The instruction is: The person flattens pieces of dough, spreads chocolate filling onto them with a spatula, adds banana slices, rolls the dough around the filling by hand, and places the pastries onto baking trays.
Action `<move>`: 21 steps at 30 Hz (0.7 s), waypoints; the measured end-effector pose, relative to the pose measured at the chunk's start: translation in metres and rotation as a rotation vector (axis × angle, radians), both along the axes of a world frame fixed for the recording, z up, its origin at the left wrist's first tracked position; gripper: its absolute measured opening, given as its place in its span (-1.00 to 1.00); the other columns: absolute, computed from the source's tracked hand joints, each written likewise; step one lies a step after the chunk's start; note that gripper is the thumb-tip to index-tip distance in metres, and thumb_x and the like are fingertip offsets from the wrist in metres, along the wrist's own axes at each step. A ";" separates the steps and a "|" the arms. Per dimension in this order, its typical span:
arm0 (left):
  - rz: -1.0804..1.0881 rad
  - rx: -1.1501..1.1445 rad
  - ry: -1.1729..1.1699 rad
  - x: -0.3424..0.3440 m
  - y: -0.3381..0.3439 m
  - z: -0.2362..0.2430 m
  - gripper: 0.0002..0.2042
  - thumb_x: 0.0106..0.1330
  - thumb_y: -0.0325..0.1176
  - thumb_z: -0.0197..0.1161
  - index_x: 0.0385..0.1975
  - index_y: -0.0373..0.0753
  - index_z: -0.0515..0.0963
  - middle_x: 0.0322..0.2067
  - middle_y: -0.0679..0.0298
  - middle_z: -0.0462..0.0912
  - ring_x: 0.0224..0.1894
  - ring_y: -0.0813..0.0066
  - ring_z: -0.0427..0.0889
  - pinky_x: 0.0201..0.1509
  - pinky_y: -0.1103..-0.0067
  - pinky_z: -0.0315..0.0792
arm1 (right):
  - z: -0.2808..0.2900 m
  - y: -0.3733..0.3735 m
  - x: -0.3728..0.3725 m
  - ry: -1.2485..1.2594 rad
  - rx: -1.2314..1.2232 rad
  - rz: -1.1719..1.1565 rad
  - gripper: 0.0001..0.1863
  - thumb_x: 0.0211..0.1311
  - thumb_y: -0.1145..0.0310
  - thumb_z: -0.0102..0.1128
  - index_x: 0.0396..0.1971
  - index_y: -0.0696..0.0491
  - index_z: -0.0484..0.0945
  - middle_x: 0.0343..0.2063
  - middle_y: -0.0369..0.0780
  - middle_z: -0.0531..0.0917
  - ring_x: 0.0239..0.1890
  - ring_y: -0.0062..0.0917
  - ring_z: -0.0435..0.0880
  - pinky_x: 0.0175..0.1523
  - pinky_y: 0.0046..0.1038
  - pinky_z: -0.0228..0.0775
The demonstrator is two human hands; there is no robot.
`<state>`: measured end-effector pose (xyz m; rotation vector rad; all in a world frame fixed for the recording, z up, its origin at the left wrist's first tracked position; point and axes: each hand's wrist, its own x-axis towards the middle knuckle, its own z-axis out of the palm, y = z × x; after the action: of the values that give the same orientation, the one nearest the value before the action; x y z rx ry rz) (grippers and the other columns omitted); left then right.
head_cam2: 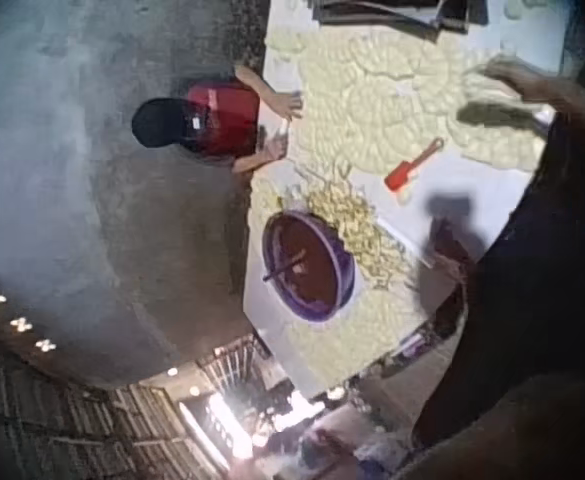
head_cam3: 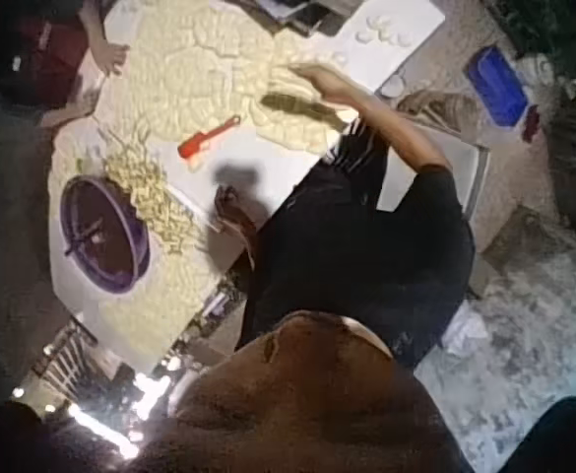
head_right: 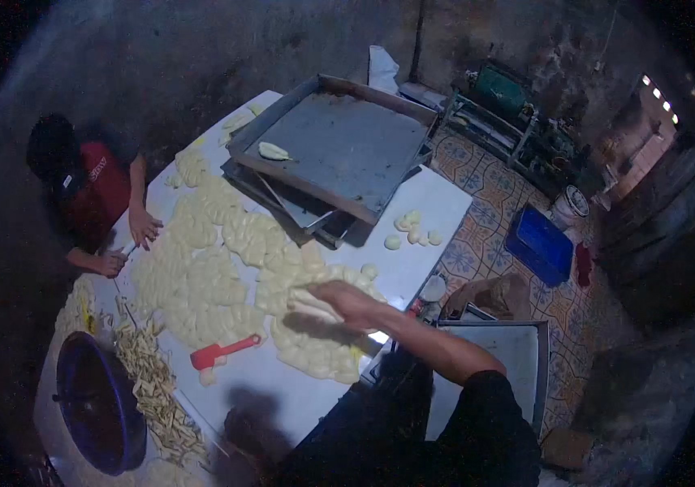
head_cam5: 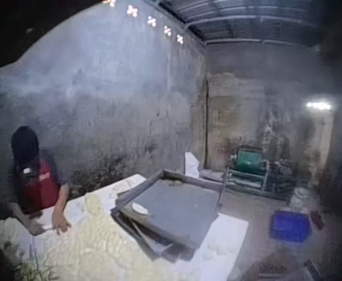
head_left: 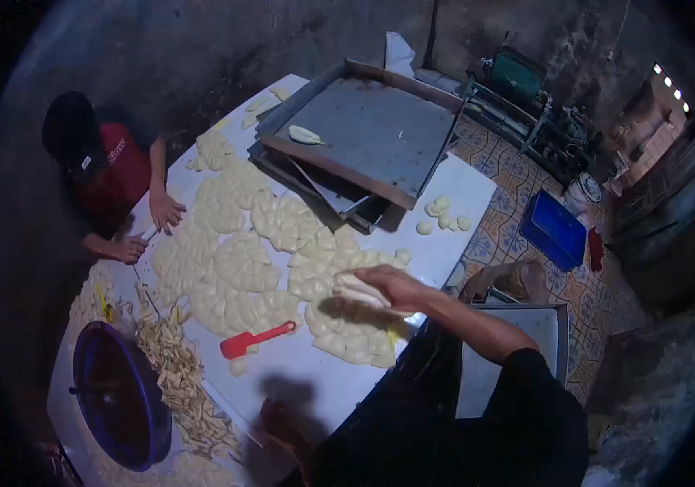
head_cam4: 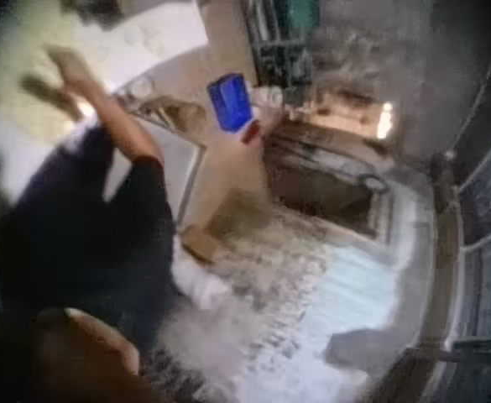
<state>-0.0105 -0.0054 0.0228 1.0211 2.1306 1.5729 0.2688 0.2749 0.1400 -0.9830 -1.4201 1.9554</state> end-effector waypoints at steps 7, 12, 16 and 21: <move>0.087 -0.187 0.249 0.006 0.016 -0.061 -0.71 0.46 -0.34 0.01 -0.18 -0.46 0.59 -0.24 -0.05 0.61 -0.11 0.00 0.53 0.05 0.15 0.39 | 0.010 0.245 0.109 -0.552 0.779 -0.145 -0.48 0.46 0.14 0.13 0.31 0.06 0.47 -0.03 -0.11 0.69 -0.12 -0.44 0.64 0.04 -0.36 0.47; 0.111 -0.254 0.044 -0.007 -0.010 -0.073 -0.73 0.42 -0.42 0.01 -0.13 -0.51 0.58 -0.23 -0.12 0.59 -0.09 -0.06 0.51 0.07 0.15 0.39 | 0.016 0.222 0.100 -0.899 1.138 -0.297 -0.37 0.36 0.53 -0.09 0.45 0.16 0.18 0.16 0.07 0.59 0.27 -0.11 0.54 0.36 -0.37 0.31; 0.003 -0.395 0.456 -0.017 -0.026 -0.079 -0.70 0.33 -0.54 0.02 -0.01 -0.52 0.55 -0.19 -0.16 0.58 -0.01 -0.11 0.51 0.13 0.13 0.39 | 0.046 0.104 0.105 -0.482 0.914 -0.730 -0.49 0.38 0.56 -0.04 0.33 0.19 0.38 0.19 0.02 0.59 0.28 -0.25 0.56 0.31 -0.41 0.33; 0.094 -0.229 0.378 -0.012 -0.022 -0.091 -0.68 0.31 -0.55 0.04 0.03 -0.45 0.56 -0.18 -0.10 0.60 0.00 -0.13 0.53 0.12 0.13 0.41 | -0.059 -0.099 0.087 -0.778 0.838 -0.189 -0.29 0.27 0.41 0.19 0.42 0.17 0.23 0.41 0.23 0.20 0.50 0.15 0.09 0.49 -0.04 0.05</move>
<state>-0.0223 -0.0272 -0.0679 1.2307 2.5702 1.2073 0.3559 0.1757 0.0811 -1.4065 -2.1665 0.6582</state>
